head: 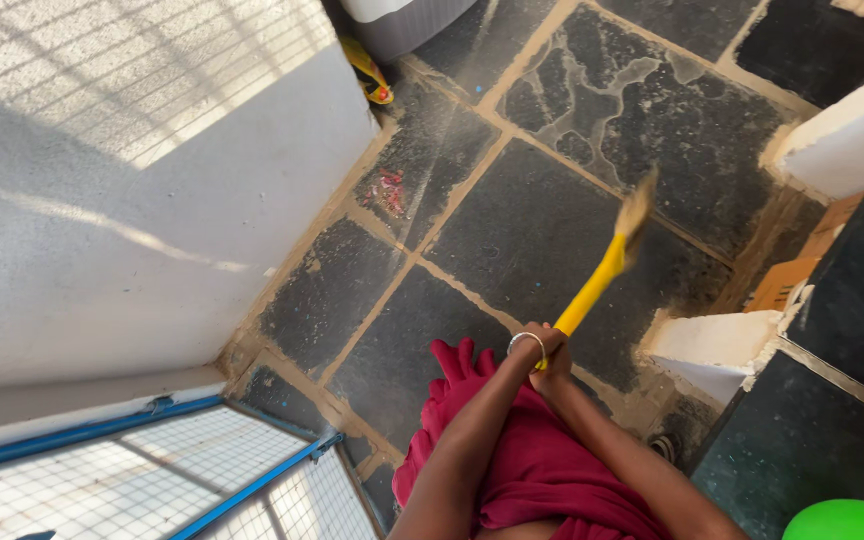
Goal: The person sweeps the floor using a broom, moving dust and debris across the stone tiles in an outdoor corridor area.
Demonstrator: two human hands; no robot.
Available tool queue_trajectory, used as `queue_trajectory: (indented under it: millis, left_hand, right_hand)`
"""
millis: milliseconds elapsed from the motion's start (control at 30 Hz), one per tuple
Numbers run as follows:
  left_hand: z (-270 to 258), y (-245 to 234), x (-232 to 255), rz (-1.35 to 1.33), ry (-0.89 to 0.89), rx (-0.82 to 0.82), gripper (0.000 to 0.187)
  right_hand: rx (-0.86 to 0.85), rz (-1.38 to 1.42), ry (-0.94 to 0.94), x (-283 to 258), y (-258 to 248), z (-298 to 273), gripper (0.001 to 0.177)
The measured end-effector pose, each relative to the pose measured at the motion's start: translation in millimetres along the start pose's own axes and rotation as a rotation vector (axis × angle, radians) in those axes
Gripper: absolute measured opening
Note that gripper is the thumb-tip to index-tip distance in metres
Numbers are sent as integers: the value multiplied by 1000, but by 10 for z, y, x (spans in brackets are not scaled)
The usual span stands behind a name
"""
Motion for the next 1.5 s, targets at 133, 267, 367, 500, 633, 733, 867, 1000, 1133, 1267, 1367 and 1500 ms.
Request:
queue_trajectory:
  millis: [133,267,367,500,633,733,867,1000,1133,1267,1367,1500]
  left_hand:
    - [204,390,265,176,53,-57,56]
    - [331,536,248,211,10,-104,52]
    - [417,492,221,178,-16,-96,50]
    - [494,277,13,-15,-35,-2,47]
    - [461,38,-295,-332,-67,66,46]
    - [396,-107,-478,-605,-178,208,48]
    - [303,-309,-575,-633,-258,339,54]
    - [230,-505,-476,-542,-240,444,57]
    - [90,-583,-323,-506,-197,422,59]
    - [222,-496,-36,-439,-109,249,60]
    - [454,-311,212,-371,-64,179,60]
    - [674,-28,447,-262,-50,69,60]
  right_hand:
    - [38,77,-1,-258,-191,-83,32]
    - [15,91,38,-330,-273,-36,31]
    - [123,-78,99,-343,-250,-34,38]
    - [141,-212,239,-180,-64,88,47]
    - [117,-368,397,9,80,206,43]
    - [88,-485,497,160,202,342,35]
    - [-1,-474,553,320,353,505,23]
    - [-56,-518,508,317,454,594,20]
    - [-91,-400,415,271,462,580,24]
    - [-106,-287,293,31,436,572,22]
    - [-32,-171,136,-236,394,597,32]
    - [188,-265,99,-591,247,513,41]
Point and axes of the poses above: each hand's wrist, its own z-axis towards the middle knuckle, its own y-axis out of the palm, x = y × z, the point moved 4 cm from there along z, towards the middle knuckle, and after that the axes turned 9 degrees about z, right-handed, at the moved point
